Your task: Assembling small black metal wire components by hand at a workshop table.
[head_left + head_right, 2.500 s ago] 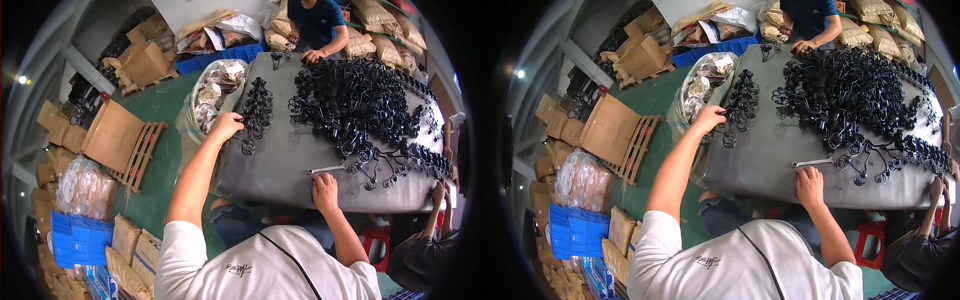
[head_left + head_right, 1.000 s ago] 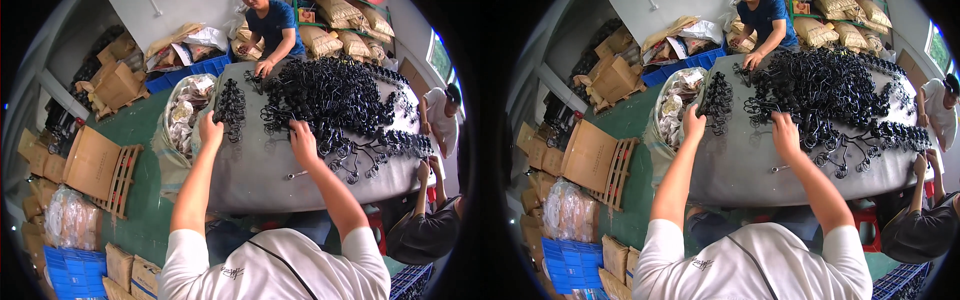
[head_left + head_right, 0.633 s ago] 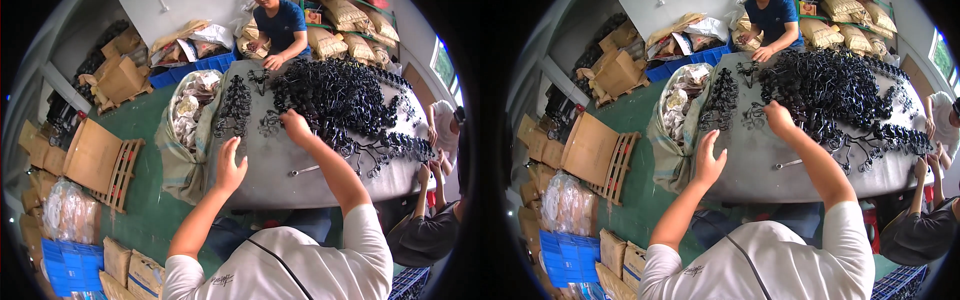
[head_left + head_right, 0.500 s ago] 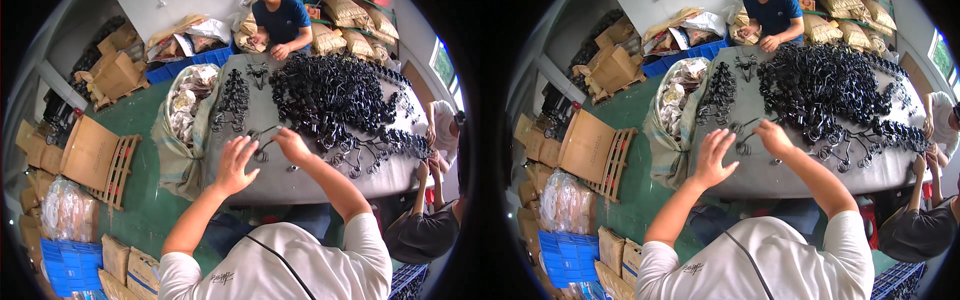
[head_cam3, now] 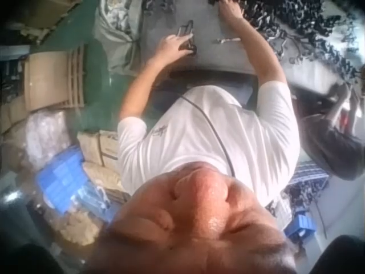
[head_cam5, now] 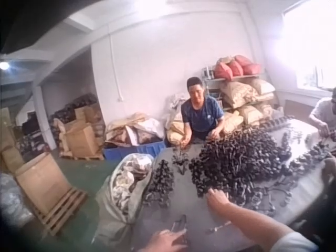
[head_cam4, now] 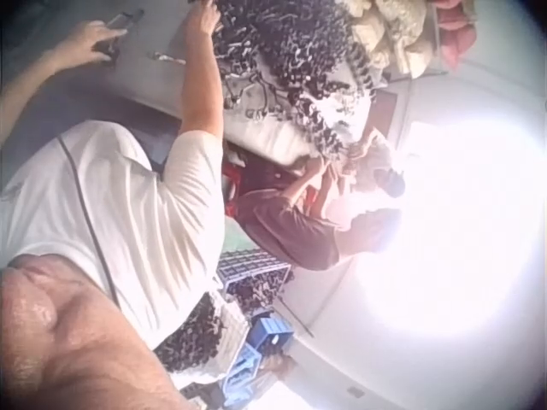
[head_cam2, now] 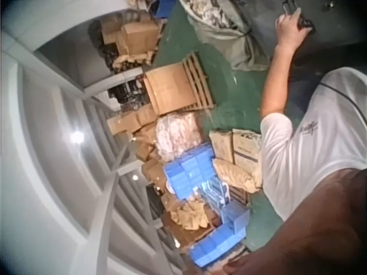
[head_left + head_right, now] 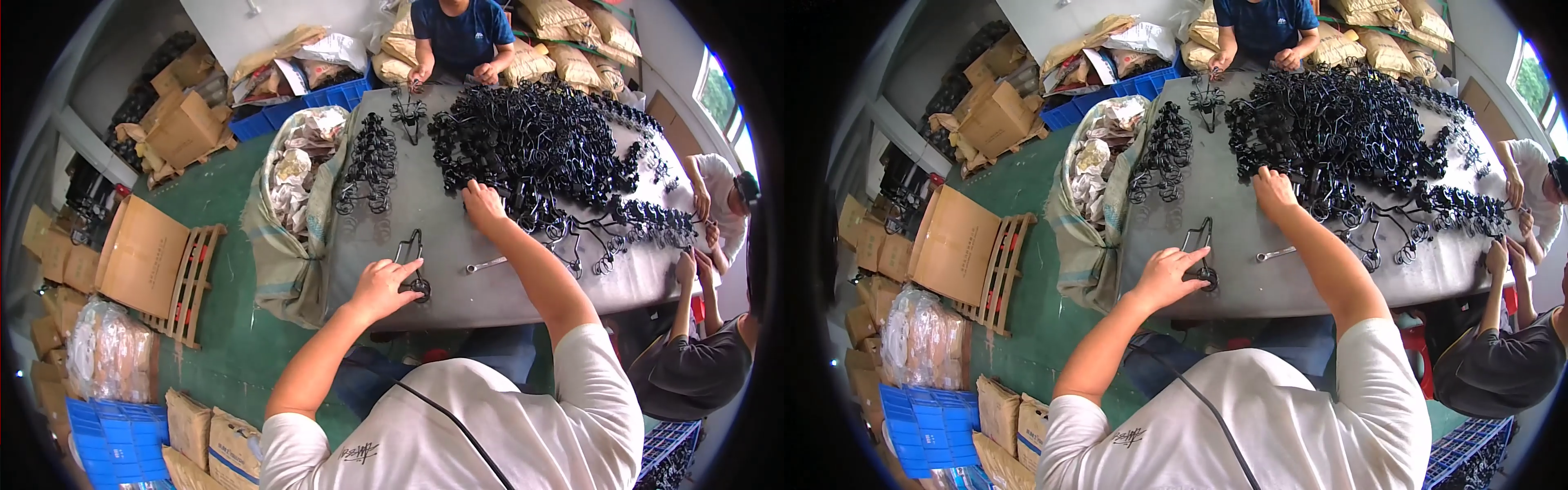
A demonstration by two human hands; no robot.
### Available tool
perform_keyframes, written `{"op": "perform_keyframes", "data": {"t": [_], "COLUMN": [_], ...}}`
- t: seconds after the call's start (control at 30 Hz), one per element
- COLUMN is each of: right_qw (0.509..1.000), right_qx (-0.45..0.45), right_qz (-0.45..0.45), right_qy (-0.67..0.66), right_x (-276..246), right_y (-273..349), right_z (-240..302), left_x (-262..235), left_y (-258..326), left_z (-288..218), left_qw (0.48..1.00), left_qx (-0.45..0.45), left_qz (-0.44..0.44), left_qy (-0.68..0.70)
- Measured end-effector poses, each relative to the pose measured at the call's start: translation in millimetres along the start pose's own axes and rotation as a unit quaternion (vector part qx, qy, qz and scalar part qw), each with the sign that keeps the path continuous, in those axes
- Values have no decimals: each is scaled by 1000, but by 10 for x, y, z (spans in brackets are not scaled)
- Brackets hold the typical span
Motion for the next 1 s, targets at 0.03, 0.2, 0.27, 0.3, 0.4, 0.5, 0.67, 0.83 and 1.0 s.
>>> {"op": "perform_keyframes", "data": {"t": [0.03, 0.2, 0.27, 0.3, 0.4, 0.5, 0.67, 0.83, 1.0], "right_qw": [998, 917, 704, 748, 857, 887, 979, 974, 970], "right_qx": [-47, 176, 397, 405, 353, 294, 27, 70, 134], "right_qz": [34, -17, 81, 134, 151, 219, -44, 71, 25], "right_qy": [18, -357, -583, -508, -344, -281, -198, -204, -202], "right_x": [22, -157, -255, -283, -376, -388, -267, -719, -756], "right_y": [-1, 276, 452, 511, 562, 559, 961, 1352, 1326], "right_z": [44, 424, 651, 739, 792, 751, 673, 564, 502], "left_x": [-49, -266, -312, -323, -290, -171, 440, 789, 890], "left_y": [15, 27, 1, 39, -4, -144, -330, -466, -576], "left_z": [23, 201, 282, 304, 276, 14, -303, -258, -111], "left_qw": [1000, 995, 990, 988, 988, 979, 992, 995, 985], "left_qx": [-2, -63, -93, -83, -58, -10, -31, -44, -111], "left_qz": [-8, 19, 46, 27, 3, -180, -95, -67, -118], "left_qy": [-12, -79, -100, -127, -146, -97, -82, -67, 63]}}
Point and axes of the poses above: each hand's wrist, its own y-axis away from the middle knuckle, its own x-axis out of the palm, z = x × y, the point moved 1 cm from there along -y, towards the middle knuckle, and after that the axes turned 13 degrees about -z, right-handed, at the moved point
